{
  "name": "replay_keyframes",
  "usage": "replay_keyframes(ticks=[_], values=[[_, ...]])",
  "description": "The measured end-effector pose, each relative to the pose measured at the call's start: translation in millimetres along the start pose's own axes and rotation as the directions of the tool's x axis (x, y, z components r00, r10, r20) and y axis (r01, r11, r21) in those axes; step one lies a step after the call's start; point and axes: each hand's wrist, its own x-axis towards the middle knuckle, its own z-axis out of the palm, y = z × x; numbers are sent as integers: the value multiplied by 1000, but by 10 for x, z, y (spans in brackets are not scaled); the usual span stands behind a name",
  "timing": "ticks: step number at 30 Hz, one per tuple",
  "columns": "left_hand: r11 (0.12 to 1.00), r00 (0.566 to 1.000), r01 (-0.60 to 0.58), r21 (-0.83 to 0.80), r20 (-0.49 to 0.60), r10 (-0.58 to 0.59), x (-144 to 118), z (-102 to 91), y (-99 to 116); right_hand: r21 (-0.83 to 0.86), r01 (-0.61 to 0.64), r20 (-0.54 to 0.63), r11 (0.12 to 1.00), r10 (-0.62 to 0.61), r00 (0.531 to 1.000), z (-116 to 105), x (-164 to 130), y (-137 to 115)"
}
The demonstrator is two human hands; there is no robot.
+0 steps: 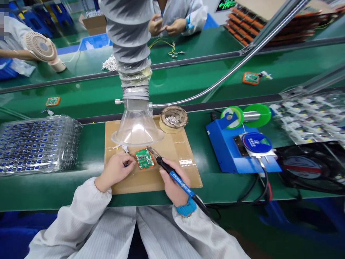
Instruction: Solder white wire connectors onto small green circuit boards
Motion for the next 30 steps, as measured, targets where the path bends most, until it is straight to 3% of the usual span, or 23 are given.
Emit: replay_keyframes(ticks=[4, 13, 30], values=[[999, 999, 15, 33, 35, -16, 47, -42, -7, 51, 35, -45, 998, -33, 998, -78, -87, 51], [995, 994, 78, 70, 78, -83, 104, -98, 38, -22, 106, 122, 994, -102, 987, 4, -82, -23], [992, 988, 112, 65, 101, -118, 121, -118, 47, -41, 247, 144, 968, -239, 960, 51, -33, -129]])
